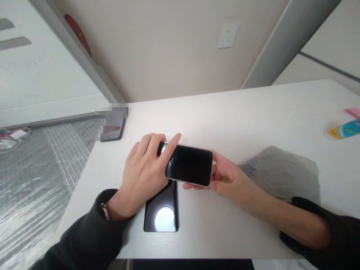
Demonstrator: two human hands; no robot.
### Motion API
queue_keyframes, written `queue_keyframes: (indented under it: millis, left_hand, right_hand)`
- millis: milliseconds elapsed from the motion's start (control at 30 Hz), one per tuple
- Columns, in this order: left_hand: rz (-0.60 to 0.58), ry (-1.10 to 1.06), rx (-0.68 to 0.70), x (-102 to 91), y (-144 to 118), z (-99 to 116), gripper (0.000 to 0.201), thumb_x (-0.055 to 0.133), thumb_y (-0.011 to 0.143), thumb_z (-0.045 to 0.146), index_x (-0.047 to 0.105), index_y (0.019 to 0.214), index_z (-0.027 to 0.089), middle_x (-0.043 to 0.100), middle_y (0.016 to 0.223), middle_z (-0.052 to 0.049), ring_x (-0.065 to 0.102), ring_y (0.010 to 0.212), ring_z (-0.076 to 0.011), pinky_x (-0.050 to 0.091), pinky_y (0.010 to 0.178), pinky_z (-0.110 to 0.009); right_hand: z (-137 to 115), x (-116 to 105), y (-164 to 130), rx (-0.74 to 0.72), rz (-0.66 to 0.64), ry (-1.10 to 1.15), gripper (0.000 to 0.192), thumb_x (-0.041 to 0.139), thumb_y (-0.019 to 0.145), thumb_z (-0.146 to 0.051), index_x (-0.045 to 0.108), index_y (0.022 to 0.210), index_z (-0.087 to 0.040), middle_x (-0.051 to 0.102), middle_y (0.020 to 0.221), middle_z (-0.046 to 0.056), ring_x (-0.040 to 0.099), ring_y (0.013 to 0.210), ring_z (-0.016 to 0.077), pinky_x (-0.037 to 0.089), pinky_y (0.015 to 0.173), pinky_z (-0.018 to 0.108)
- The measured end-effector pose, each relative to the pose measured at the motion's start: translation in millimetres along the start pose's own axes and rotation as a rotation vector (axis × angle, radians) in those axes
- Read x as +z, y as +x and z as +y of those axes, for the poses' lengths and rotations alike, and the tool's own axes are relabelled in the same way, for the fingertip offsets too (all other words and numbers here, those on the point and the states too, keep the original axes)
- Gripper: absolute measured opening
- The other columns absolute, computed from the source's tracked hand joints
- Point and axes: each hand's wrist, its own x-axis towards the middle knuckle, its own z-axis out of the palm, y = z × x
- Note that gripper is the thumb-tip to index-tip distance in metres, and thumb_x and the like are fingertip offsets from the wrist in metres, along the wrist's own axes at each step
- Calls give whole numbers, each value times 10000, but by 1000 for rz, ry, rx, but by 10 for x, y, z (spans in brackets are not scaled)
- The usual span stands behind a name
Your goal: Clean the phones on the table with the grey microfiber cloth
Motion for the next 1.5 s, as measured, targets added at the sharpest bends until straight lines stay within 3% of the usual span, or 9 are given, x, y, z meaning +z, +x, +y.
queue_keyframes:
  millis: [167, 333, 500, 633, 800, 1033, 1200, 1333, 1500]
  left_hand:
    - [-20, -5, 24, -8, 3, 12, 607, 601, 761, 67, 597, 1367, 100, 673, 1059, -174, 614, 984, -348, 574, 717, -447]
    - [-42, -23, 5, -7, 3, 11, 603, 609, 777, 86, 579, 1376, 152, 679, 1055, -147, 608, 993, -320, 577, 749, -427]
    - [-58, -116, -49, -23, 5, 10, 534, 641, 848, 193, 576, 1377, 154, 667, 1018, -118, 601, 916, -295, 557, 675, -399]
    - [-22, -150, -33, -39, 6, -49, 537, 638, 876, 215, 572, 1405, 150, 659, 1046, -124, 598, 918, -295, 549, 692, -408]
    - [-100, -305, 23, -81, 11, -121, 564, 615, 920, 270, 519, 1455, 120, 664, 1076, -129, 618, 917, -278, 551, 734, -406]
    - [-139, -474, 64, -172, 21, -143, 816, 646, 916, 613, 423, 1538, 134, 640, 1125, -128, 628, 965, -268, 539, 789, -377]
    - [-87, -622, 91, -180, 2, -154, 1018, 490, 814, 886, 427, 1552, 187, 621, 1091, -106, 607, 915, -255, 524, 789, -375]
    - [-1, -717, 58, -158, -24, -127, 871, 518, 875, 810, 494, 1511, 214, 631, 1097, -104, 612, 925, -248, 517, 817, -371]
    - [27, -789, -20, -131, -16, -99, 672, 696, 882, 505, 523, 1472, 233, 664, 1272, -126, 651, 1092, -287, 506, 1016, -428]
  right_hand:
    - [-2, 18, 11, 57, 53, -28, 542, 841, 800, -363, 514, 1220, -257, 751, 1118, 65, 780, 1025, 273, 580, 989, 509]
    - [-54, 22, -11, 55, 40, -59, 585, 838, 789, -355, 480, 1238, -243, 758, 1103, 56, 786, 986, 243, 606, 900, 410]
    - [-150, 38, -66, -8, 10, -213, 487, 760, 865, -203, 484, 1263, -255, 727, 1199, 69, 759, 1066, 247, 571, 991, 440]
    - [-171, 17, -93, -30, -108, -183, 485, 699, 938, -214, 439, 1344, -262, 706, 1225, 80, 719, 1167, 266, 542, 1025, 463]
    - [-262, 57, -133, -26, -96, -276, 494, 705, 868, -136, 460, 1271, -283, 699, 1009, -1, 732, 976, 195, 558, 894, 370]
    - [-339, 129, -196, -119, -57, -391, 539, 636, 811, -81, 471, 1269, -311, 672, 912, -23, 725, 855, 162, 565, 779, 272]
    - [-310, 85, -223, -280, -51, -542, 595, 622, 760, -46, 513, 1295, -282, 682, 852, -22, 695, 730, 167, 543, 631, 248]
    - [-323, 67, -215, -374, -56, -629, 642, 603, 752, -20, 557, 1335, -287, 720, 861, -25, 708, 721, 171, 544, 608, 244]
    - [-358, 106, -146, -331, -95, -407, 484, 558, 843, -21, 550, 1249, -284, 791, 998, -2, 794, 866, 175, 619, 758, 279]
